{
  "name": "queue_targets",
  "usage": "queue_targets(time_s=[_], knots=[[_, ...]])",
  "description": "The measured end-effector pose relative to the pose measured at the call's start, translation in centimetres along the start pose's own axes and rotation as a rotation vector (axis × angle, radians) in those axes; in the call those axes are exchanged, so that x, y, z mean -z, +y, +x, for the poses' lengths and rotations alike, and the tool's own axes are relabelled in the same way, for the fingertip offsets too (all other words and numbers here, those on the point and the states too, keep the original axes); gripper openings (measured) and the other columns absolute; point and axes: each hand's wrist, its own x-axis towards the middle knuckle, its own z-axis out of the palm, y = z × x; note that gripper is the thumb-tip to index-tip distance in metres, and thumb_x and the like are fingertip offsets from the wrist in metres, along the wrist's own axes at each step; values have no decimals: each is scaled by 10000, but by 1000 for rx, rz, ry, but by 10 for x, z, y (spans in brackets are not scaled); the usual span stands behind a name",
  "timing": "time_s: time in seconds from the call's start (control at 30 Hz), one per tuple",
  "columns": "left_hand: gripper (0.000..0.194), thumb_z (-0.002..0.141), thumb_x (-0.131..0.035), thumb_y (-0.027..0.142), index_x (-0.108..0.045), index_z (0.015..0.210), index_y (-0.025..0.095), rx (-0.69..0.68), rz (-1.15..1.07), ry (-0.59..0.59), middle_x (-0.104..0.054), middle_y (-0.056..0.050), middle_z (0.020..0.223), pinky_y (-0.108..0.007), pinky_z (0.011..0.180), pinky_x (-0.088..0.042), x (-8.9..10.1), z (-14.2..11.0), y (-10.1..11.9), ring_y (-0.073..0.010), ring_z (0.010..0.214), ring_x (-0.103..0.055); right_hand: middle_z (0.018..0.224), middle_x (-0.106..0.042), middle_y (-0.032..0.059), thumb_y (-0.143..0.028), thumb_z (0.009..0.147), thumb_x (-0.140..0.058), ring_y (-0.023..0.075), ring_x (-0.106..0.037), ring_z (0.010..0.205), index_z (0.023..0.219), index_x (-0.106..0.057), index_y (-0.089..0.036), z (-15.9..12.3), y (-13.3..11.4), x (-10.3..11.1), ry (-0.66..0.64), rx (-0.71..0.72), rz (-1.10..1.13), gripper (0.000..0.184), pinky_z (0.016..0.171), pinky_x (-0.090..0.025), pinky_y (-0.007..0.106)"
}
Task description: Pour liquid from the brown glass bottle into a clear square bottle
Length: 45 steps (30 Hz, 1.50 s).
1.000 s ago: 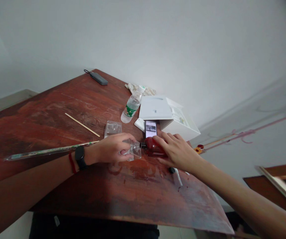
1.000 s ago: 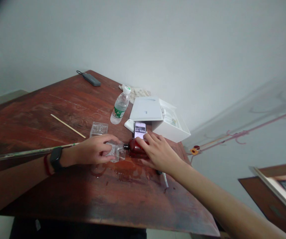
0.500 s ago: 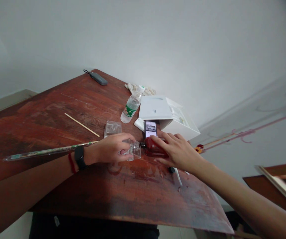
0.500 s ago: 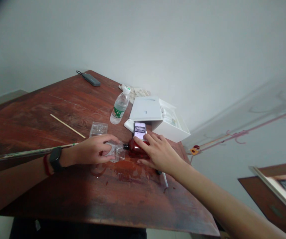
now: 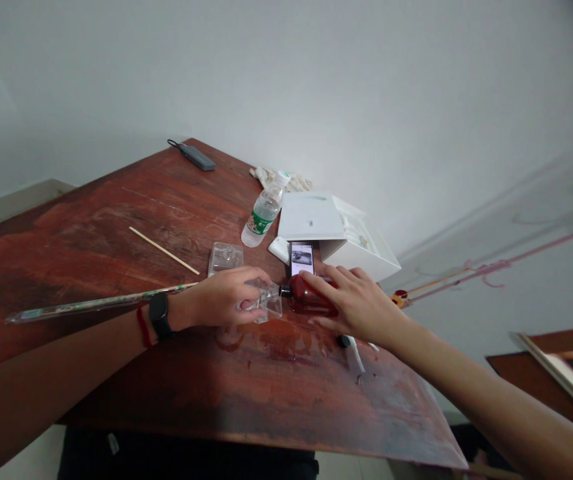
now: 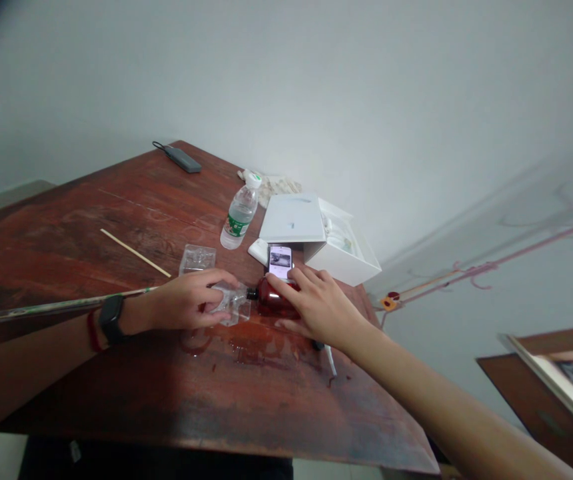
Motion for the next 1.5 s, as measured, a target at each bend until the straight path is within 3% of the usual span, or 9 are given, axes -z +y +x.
queue_targets(time_s=[0.77,1.5], knots=[[367,913,-799,218,-562,637,175,-10,-14,5,-725,-154,1272,-349,994,-573,-1,-1,-2,-256,1114,-719,1255,-695,140,-573,952,-730,324,-653,1104,1541,-501,-237,1,1,1,22,5,10,716,879,-443,408],[304,903,-808,212,-608,678,170,-8,7,0,-721,-153,1283,-346,1012,-575,-2,-2,-3,-256,1142,-714,1321,-682,170,-495,914,-789,357,-652,1150,1552,-507,-231,1,0,5,-14,-4,-3,746,894,-465,438]])
